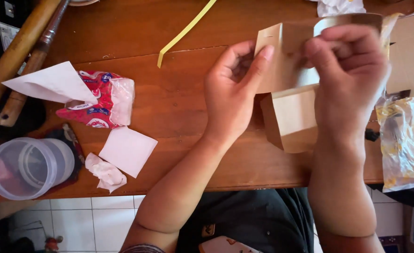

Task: Assembling cardboard food boxes by folding and tucking flaps from flat templates.

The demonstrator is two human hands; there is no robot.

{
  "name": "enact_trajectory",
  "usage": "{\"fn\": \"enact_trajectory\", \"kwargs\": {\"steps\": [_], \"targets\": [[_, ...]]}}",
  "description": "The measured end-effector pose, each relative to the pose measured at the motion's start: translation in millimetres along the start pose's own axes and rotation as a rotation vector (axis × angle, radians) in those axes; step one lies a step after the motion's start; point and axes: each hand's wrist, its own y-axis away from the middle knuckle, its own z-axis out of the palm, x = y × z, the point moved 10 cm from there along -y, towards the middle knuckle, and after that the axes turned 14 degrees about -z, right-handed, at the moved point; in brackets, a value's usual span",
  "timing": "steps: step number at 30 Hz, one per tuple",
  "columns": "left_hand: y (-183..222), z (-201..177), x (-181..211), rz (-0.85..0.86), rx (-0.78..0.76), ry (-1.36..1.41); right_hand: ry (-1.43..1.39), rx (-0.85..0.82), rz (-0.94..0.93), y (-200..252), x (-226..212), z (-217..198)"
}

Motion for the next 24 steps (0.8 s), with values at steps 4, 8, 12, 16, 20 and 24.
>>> {"fn": "enact_trajectory", "kwargs": {"steps": [4,8,12,16,20,24], "targets": [[-5.0,3.7,-7.6,-0.086,-0.067,0.082,0.097,-0.158,0.137,5.1,0.6,15.6],[8.3,8.5,15.8,0.051,-0.035,-0.158,-0.012,-0.22,0.215,8.7,7.5,19.9],[15.4,6.4,29.6,0.15,0.045,-0.309,-0.212,-0.151,0.329,15.6,19.7,20.0],[16.3,7.8,31.3,0.131,0.028,-0.314,-0.323,-0.127,0.377,16.9,24.1,22.1],[17.8,8.3,33.3,0.104,-0.005,-0.276,-0.43,-0.134,0.386,18.4,27.8,23.2],[17.1,7.3,33.8,0.099,-0.012,-0.268,-0.413,-0.144,0.393,19.3,26.2,26.8]]}}
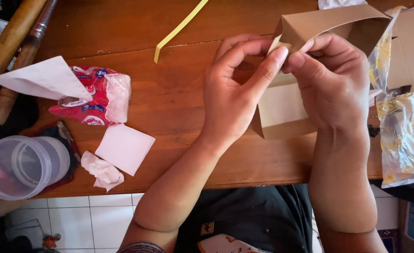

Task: Assembling cardboard food boxes by folding and tucking flaps from flat templates.

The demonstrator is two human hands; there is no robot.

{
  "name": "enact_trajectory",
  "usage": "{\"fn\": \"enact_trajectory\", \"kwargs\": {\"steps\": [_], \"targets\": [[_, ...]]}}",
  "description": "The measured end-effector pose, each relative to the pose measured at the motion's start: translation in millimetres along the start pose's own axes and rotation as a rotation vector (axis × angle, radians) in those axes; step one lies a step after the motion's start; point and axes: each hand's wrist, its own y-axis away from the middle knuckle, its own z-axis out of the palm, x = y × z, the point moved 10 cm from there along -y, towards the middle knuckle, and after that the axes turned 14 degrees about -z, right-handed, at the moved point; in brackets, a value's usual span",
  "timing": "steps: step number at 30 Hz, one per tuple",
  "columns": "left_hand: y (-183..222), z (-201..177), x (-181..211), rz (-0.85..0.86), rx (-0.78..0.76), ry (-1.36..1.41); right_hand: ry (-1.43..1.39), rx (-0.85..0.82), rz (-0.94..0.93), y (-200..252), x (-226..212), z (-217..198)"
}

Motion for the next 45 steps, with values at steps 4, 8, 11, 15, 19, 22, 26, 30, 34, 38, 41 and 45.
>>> {"fn": "enact_trajectory", "kwargs": {"steps": [4,8,11,15,19,22,26,30,34,38,41,45], "targets": [[-1.0,1.7,-4.1,-0.022,-0.016,0.04,0.104,-0.003,-0.056,0.0,-2.5,-2.9],[0.9,0.4,-4.2,0.004,0.028,-0.001,0.045,-0.016,-0.052,0.9,-3.1,-1.2],[1.5,0.3,-2.0,0.016,0.027,-0.015,-0.002,-0.031,-0.058,1.3,-6.8,3.4],[-2.1,-1.0,-6.0,-0.011,0.006,0.022,-0.018,0.011,-0.047,1.1,-1.8,-3.8],[-3.4,0.1,-9.5,-0.063,-0.016,0.067,0.098,0.005,-0.068,0.1,0.5,-7.6],[-2.2,-1.3,-3.7,-0.018,0.017,-0.014,0.053,-0.005,-0.062,0.2,-2.1,-2.2],[0.9,-2.6,3.4,0.049,0.047,-0.091,-0.09,-0.008,0.001,0.8,1.1,4.3],[6.7,-3.2,12.9,0.132,0.092,-0.175,-0.096,-0.013,0.031,1.0,-0.5,4.2],[11.9,-0.4,22.1,0.24,0.093,-0.239,-0.099,-0.03,0.065,1.3,-0.4,7.9],[12.5,0.2,26.5,0.251,0.048,-0.229,-0.102,-0.026,0.045,0.5,-2.5,6.5],[12.6,1.0,28.3,0.206,0.004,-0.159,-0.138,-0.066,-0.009,-0.6,-0.7,5.1],[19.6,-0.3,35.7,0.356,0.075,-0.23,-0.112,-0.065,-0.019,0.0,-1.7,4.3]]}}
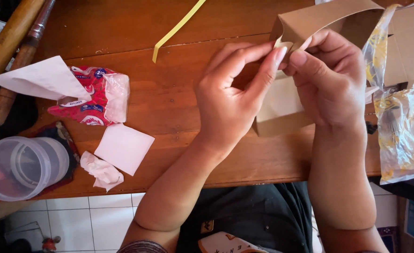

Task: Assembling cardboard food boxes by folding and tucking flaps from flat templates.

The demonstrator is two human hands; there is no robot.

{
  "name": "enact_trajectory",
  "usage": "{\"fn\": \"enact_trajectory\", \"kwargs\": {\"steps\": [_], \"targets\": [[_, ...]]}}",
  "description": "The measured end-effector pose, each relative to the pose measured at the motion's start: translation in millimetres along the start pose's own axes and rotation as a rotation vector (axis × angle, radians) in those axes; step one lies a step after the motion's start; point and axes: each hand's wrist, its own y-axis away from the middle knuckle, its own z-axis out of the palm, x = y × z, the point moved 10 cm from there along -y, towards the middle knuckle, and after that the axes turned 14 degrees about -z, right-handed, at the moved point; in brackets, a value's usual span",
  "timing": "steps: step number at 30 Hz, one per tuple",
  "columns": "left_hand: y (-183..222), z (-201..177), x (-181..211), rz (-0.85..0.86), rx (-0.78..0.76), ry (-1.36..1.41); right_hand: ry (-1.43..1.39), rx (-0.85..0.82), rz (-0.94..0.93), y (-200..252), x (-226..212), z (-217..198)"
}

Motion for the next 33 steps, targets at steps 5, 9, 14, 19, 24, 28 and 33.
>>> {"fn": "enact_trajectory", "kwargs": {"steps": [5,9,14,19,24,28,33], "targets": [[1.2,-1.2,11.1,0.173,0.053,-0.166,0.144,0.04,-0.064,-0.8,-0.3,-8.9],[3.8,-1.0,18.0,0.251,0.076,-0.218,0.317,-0.039,-0.084,1.4,-3.7,-5.5],[-1.9,1.8,2.4,0.076,0.027,-0.125,0.492,-0.062,-0.226,0.5,-16.5,-1.3],[-3.2,5.6,-0.5,0.022,-0.019,-0.077,0.689,-0.068,-0.304,4.7,-26.4,3.9],[-3.7,6.1,2.4,0.063,-0.031,-0.104,0.816,-0.14,-0.367,6.1,-33.8,15.5],[-11.7,10.3,-20.0,-0.137,-0.136,0.003,0.647,-0.088,-0.241,-0.5,-18.0,3.2],[-10.4,7.1,-26.7,-0.187,-0.073,-0.046,0.527,0.016,-0.128,-0.2,-5.3,-5.7]]}}
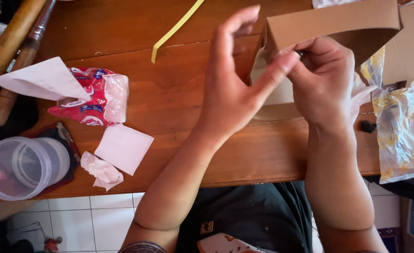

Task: Assembling cardboard food boxes by folding and tucking flaps from flat templates.

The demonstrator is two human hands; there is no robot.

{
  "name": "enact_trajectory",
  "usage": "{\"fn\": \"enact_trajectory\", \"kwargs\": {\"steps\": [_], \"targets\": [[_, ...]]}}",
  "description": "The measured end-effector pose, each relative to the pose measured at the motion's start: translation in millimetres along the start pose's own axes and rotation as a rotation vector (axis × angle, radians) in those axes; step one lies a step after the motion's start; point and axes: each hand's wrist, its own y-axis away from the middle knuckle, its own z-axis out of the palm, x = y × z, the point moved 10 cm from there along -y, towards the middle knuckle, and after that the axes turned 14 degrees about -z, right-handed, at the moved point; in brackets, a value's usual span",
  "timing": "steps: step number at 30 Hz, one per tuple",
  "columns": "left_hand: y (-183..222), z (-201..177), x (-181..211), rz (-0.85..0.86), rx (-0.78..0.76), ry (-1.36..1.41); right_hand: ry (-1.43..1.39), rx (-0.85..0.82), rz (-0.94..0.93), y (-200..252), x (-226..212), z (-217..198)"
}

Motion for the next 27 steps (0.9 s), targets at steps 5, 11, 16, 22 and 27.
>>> {"fn": "enact_trajectory", "kwargs": {"steps": [5,11,16,22,27], "targets": [[5.0,12.4,2.5,0.12,-0.125,0.031,0.069,-0.113,-0.083,-1.0,-14.3,10.0],[11.1,10.8,4.0,0.283,0.093,-0.109,-0.023,-0.051,0.015,-1.1,-4.6,11.8],[12.2,33.4,-26.2,0.222,0.065,-0.205,0.042,-0.048,-0.039,-1.6,-12.9,16.1],[-5.1,22.3,-70.4,0.141,0.187,-0.408,0.074,-0.299,-0.152,5.5,-41.9,55.3],[-18.7,1.8,-79.9,0.067,0.282,-0.548,0.16,-0.37,-0.259,9.4,-65.2,67.4]]}}
